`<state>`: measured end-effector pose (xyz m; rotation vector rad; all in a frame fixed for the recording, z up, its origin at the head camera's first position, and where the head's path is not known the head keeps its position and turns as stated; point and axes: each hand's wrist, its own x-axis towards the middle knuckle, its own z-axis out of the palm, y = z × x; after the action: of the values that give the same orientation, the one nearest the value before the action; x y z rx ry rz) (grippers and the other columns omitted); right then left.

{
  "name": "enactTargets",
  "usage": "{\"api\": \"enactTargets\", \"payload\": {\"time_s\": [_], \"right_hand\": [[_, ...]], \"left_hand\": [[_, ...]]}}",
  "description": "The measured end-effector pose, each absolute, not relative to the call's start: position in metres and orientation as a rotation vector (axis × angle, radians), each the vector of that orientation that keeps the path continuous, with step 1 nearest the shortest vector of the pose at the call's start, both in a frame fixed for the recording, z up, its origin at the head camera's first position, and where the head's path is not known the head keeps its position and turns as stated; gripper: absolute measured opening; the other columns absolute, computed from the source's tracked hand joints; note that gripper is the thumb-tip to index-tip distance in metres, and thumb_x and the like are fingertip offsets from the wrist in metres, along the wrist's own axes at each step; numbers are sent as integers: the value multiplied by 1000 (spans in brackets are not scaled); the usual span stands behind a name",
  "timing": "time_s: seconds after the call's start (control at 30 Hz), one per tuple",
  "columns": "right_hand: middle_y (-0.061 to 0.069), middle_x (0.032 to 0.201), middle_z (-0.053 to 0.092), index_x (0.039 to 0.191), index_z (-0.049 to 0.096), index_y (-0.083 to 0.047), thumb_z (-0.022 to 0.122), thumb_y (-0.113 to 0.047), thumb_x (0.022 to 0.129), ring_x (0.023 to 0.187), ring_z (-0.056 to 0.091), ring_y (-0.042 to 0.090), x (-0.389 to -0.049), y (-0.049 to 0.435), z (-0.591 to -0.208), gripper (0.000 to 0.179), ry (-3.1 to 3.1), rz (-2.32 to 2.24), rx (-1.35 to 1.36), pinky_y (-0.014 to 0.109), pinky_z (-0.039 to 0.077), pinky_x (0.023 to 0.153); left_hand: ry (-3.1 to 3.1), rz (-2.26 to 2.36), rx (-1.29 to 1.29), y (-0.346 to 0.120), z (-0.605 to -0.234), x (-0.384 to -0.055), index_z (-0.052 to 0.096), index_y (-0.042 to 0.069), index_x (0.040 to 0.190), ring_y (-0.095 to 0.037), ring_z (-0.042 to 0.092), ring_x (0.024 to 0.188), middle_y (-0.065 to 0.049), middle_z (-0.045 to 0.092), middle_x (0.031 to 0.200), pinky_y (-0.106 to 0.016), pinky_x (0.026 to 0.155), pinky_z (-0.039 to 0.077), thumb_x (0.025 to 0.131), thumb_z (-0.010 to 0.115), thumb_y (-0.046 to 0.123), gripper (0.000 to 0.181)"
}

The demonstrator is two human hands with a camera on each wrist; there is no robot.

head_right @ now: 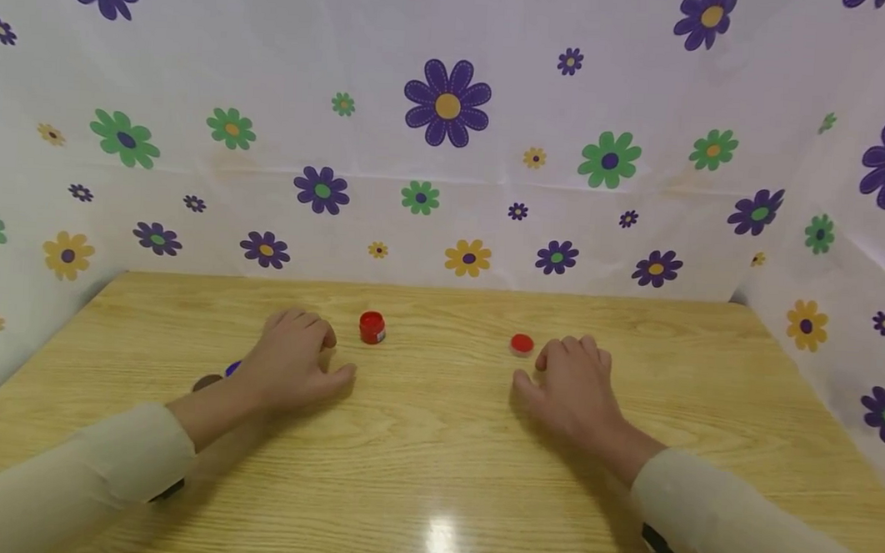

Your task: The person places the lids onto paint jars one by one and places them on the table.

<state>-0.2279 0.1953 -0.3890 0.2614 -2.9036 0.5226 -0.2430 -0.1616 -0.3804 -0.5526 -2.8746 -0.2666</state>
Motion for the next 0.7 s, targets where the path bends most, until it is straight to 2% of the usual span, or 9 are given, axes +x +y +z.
{"api": "enactTargets", "payload": {"time_s": [0.17,0.27,0.4,0.57,0.7], "right_hand": [[12,93,63,96,66,-2,62,-39,89,95,48,33,-235,195,-388,38,-2915,512,251,49,32,84],[13,96,62,100,65,-1,61,-39,90,97,47,33,-240,194,-388,40,-2925,502,241,49,32,84],[15,100,62,104,63,1,60,-39,90,97,45,33,-246,193,-390,43,-2934,494,227,48,31,84],[18,103,61,106,62,3,58,-43,92,99,45,35,-254,193,-390,48,-2968,503,194,51,32,86],[18,102,61,106,63,4,57,-46,93,100,46,36,-259,195,-392,52,-2983,490,188,53,33,88]], "left_hand": [[-2916,-326,-508,-150,-379,-253,65,4,87,-27,50,92,-7,64,90,-50,101,32,83,61,46,43],[-2924,-347,-500,-144,-378,-261,63,6,79,-27,49,85,-5,61,82,-50,97,33,82,62,46,40],[-2940,-356,-463,-135,-376,-268,53,11,66,-27,45,81,-4,53,72,-48,93,34,83,63,45,39],[-2959,-319,-353,-129,-375,-275,50,12,60,-28,48,83,-4,53,69,-48,92,36,84,62,44,42],[-2996,-306,-326,-126,-375,-281,53,11,63,-29,49,85,-5,55,70,-47,92,36,82,64,43,39]]}}
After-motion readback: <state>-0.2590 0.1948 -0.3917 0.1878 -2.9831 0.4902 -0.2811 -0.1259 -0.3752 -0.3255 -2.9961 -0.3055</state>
